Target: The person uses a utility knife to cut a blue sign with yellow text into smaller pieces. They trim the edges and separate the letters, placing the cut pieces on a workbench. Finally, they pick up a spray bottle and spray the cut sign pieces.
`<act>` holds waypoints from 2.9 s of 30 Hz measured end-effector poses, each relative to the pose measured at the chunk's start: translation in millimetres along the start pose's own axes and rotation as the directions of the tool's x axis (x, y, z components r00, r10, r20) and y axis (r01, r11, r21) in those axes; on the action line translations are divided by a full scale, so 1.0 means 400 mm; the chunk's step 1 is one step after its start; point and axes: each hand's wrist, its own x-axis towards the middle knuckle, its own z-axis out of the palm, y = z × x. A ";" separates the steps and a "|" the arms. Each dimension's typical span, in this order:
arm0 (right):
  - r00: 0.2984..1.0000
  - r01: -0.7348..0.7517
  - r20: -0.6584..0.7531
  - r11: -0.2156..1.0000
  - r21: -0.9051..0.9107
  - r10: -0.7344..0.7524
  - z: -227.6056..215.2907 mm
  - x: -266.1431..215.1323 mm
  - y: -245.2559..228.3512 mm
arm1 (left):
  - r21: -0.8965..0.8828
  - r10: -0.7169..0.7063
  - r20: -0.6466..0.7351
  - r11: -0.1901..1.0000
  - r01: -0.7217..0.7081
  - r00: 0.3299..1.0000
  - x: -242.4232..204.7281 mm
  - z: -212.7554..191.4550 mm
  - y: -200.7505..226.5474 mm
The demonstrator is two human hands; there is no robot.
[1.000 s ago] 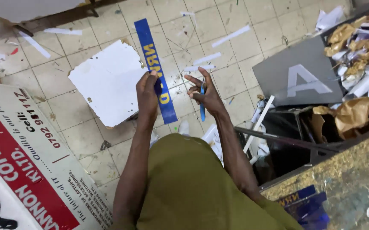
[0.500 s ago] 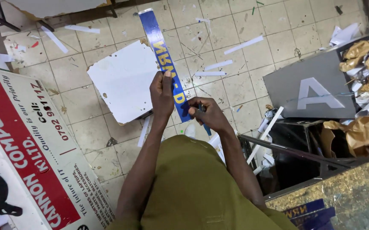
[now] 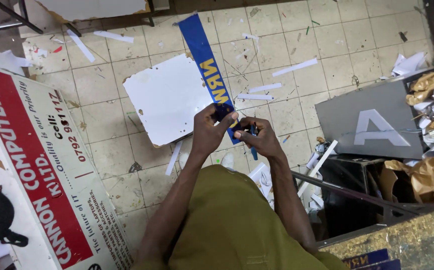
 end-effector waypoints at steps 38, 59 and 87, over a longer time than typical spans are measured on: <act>0.920 -0.311 0.360 0.852 0.422 0.157 -0.090 -0.083 0.385 | -0.806 0.148 0.275 0.574 0.144 0.950 0.184 -0.096 -0.158; 0.994 -0.061 -0.055 0.918 0.391 0.089 -0.084 0.003 0.005 | 0.099 -0.059 0.502 0.995 0.010 0.863 0.073 -0.007 0.235; 0.963 0.253 0.106 0.967 -0.020 -0.249 0.027 0.010 -0.178 | 0.298 0.008 0.688 0.909 -0.293 0.726 0.050 -0.010 0.337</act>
